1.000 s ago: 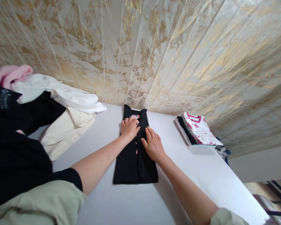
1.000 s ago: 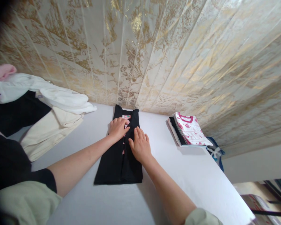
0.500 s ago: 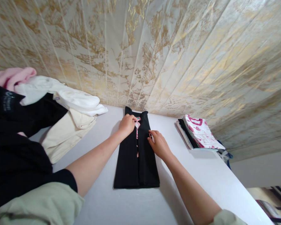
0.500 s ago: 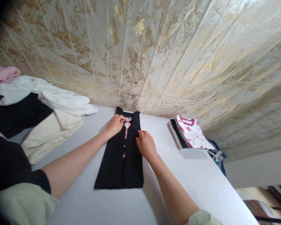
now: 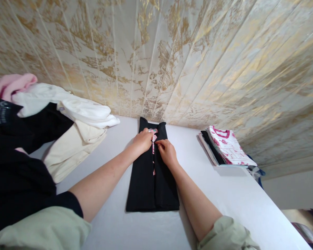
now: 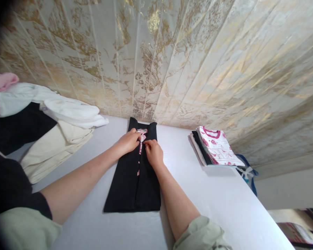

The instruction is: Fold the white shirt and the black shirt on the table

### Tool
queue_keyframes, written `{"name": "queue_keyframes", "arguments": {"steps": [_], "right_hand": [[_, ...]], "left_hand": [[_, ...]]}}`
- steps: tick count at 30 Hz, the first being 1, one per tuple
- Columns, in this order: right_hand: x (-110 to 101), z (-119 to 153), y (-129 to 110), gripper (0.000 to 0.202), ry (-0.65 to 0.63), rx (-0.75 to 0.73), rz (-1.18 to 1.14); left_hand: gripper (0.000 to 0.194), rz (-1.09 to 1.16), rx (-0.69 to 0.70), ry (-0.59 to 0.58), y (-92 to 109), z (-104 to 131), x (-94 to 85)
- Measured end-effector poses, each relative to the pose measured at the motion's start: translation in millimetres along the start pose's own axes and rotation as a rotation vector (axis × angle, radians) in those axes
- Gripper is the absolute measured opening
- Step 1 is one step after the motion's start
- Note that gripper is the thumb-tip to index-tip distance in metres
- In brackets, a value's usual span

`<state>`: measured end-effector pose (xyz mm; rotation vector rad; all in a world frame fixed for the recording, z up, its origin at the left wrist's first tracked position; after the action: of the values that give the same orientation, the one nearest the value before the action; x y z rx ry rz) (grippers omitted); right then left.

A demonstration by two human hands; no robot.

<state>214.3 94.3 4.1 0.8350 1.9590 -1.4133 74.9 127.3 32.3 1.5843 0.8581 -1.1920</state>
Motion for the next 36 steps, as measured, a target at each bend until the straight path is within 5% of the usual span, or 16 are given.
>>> {"name": "queue_keyframes", "arguments": {"steps": [10,23,36], "right_hand": [[0.5,0.9,0.8,0.03,-0.007,-0.005,-0.03],[0.3,-0.3,2.1,0.026,0.001,-0.004,-0.068],[-3.7,3.5,-7.7,0.022,-0.029,-0.011,-0.045]], "left_hand": [[0.014,0.053,-0.019,0.058,0.4,-2.7,-7.9],[0.014,-0.013,0.029,0.052,4.6,0.3,6.1],[0.01,0.076,0.21,0.097,-1.2,-9.8,17.0]]}}
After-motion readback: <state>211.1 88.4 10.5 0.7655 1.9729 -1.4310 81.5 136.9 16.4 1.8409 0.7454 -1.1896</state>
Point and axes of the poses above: each hand's wrist, its own z-axis away from the middle knuckle, its own x-axis out of the palm, y = z × x, the point moved 4 cm from there along -z, towards the middle knuckle, and after that the axes turned 7 degrees about -z, right-handed, at the moved point
